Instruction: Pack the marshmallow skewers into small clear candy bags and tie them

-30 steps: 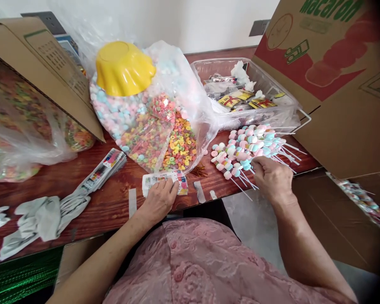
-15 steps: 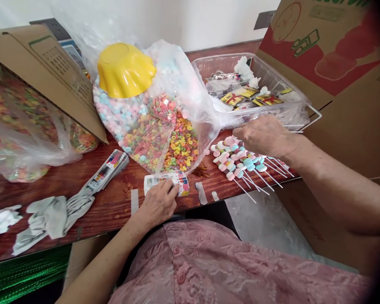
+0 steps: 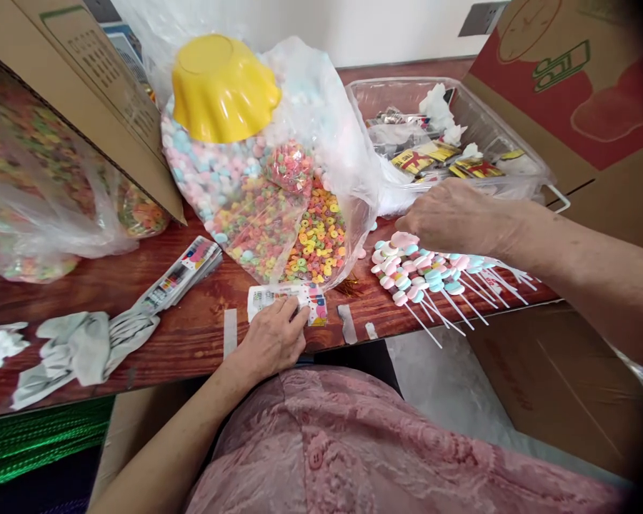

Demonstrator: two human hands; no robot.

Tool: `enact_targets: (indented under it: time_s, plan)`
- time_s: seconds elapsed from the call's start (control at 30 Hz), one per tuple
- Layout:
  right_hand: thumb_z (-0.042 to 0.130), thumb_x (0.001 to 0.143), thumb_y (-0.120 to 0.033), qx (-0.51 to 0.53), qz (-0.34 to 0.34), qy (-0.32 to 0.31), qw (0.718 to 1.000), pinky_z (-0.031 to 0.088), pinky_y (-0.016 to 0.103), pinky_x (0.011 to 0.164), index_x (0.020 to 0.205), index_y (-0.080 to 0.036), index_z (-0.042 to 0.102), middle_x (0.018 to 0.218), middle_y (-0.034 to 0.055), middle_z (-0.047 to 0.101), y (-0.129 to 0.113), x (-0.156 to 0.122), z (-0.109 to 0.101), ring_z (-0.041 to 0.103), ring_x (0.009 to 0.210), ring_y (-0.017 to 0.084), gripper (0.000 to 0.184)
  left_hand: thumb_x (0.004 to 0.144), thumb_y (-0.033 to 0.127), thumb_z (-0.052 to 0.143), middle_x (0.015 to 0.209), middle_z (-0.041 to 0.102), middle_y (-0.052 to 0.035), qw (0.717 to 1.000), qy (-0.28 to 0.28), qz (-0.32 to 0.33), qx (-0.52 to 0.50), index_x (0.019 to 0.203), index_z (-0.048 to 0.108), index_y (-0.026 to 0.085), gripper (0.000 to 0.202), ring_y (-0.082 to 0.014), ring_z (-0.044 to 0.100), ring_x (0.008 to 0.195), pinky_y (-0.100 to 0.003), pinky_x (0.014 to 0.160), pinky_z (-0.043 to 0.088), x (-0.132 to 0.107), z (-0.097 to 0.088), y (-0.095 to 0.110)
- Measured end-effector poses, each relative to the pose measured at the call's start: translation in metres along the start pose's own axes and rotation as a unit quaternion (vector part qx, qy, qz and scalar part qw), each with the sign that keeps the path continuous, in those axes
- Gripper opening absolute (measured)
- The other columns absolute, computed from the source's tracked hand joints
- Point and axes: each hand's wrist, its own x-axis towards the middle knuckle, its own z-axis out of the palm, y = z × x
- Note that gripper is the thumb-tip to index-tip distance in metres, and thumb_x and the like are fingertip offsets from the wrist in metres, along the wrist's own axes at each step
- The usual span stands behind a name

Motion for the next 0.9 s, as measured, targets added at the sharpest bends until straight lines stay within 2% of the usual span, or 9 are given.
enact_targets:
  time_s: [0.03,0.1,0.33,0.4,0.5,0.57,0.67,0.83,0.9]
  plan:
    - [0.075,0.076,-0.014,-0.023,-0.034,-0.053,0.998,0.038,0.03,0.078,0.053,-0.008,0.061,0.042,-0.0048,0.053,0.003,0.003,0.003,0.064,0.067,0.011,0.027,0.085,0.019,0.05,0.111,0.06,-0.014,1.0,-0.005,-0.002,0.0,0.114,0.06,0.015,0.032,-0.0276,0.057,0.099,-0.041,0.084,0.053,0.0,-0.001,0.0]
    - [0.077,0.074,-0.013,-0.021,-0.04,-0.086,0.995,0.037,0.027,0.076,0.055,-0.008,0.062,0.044,-0.0052,0.055,0.009,0.01,0.006,0.063,0.068,0.01,0.025,0.084,0.019,0.051,0.108,0.06,-0.0135,1.0,-0.019,-0.005,0.002,0.11,0.061,0.015,0.029,-0.0274,0.057,0.095,-0.041,0.082,0.053,0.001,-0.003,0.0]
    - [0.057,0.089,-0.024,0.165,0.022,-0.029,0.986,0.025,0.019,0.063,0.057,-0.005,0.063,0.041,-0.0103,0.048,0.021,0.023,0.008,0.049,0.055,-0.003,0.037,0.081,0.016,0.051,0.108,0.06,-0.0156,1.0,-0.023,-0.014,-0.011,0.107,0.062,0.014,0.029,-0.028,0.057,0.094,-0.042,0.078,0.052,0.003,-0.005,0.001]
    - [0.056,0.088,-0.022,0.15,0.012,-0.051,0.987,0.02,0.019,0.06,0.059,-0.004,0.063,0.04,-0.0111,0.047,0.02,0.022,0.006,0.046,0.053,-0.005,0.035,0.08,0.016,0.052,0.109,0.059,-0.0159,1.0,-0.017,-0.013,-0.012,0.108,0.062,0.013,0.03,-0.0286,0.056,0.095,-0.042,0.078,0.052,0.003,-0.004,0.0]
    - [0.061,0.081,-0.013,0.083,-0.028,-0.113,0.99,0.014,0.021,0.057,0.065,-0.005,0.067,0.038,-0.0132,0.045,0.018,0.022,0.005,0.04,0.049,-0.006,0.019,0.08,0.017,0.053,0.112,0.059,-0.016,1.0,-0.017,-0.009,-0.008,0.109,0.061,0.013,0.03,-0.029,0.056,0.097,-0.042,0.079,0.052,0.002,-0.003,-0.001]
    - [0.063,0.078,-0.007,0.067,-0.036,-0.129,0.989,0.012,0.024,0.057,0.071,-0.008,0.07,0.038,-0.015,0.045,0.017,0.022,0.003,0.028,0.042,-0.005,0.01,0.08,0.018,0.053,0.112,0.059,-0.0157,1.0,-0.02,-0.009,-0.005,0.108,0.061,0.014,0.029,-0.0287,0.057,0.096,-0.041,0.079,0.052,0.002,-0.003,-0.001]
    - [0.062,0.078,-0.003,0.08,-0.03,-0.139,0.987,0.008,0.027,0.057,0.072,-0.01,0.071,0.037,-0.0167,0.044,0.018,0.025,0.003,0.012,0.039,-0.003,0.014,0.081,0.017,0.053,0.109,0.06,-0.0147,1.0,-0.016,-0.01,-0.007,0.106,0.06,0.014,0.027,-0.0278,0.057,0.093,-0.041,0.078,0.052,0.003,-0.002,-0.001]
    - [0.068,0.069,0.005,0.107,-0.018,-0.132,0.985,0.008,0.027,0.057,0.077,-0.015,0.074,0.046,-0.0159,0.055,0.003,0.028,0.014,0.019,0.042,-0.002,0.022,0.081,0.015,0.053,0.108,0.061,-0.0145,1.0,-0.006,-0.011,-0.002,0.106,0.06,0.013,0.026,-0.0276,0.058,0.091,-0.041,0.075,0.052,0.004,-0.001,0.0]
    - [0.072,0.064,0.008,0.104,-0.026,-0.137,0.985,0.01,0.026,0.058,0.074,-0.016,0.073,0.045,-0.0142,0.055,-0.006,0.023,0.02,0.021,0.043,0.0,0.027,0.082,0.015,0.052,0.108,0.062,-0.0144,1.0,-0.002,-0.016,0.009,0.106,0.06,0.013,0.025,-0.0271,0.059,0.09,-0.04,0.073,0.052,0.003,0.0,0.001]
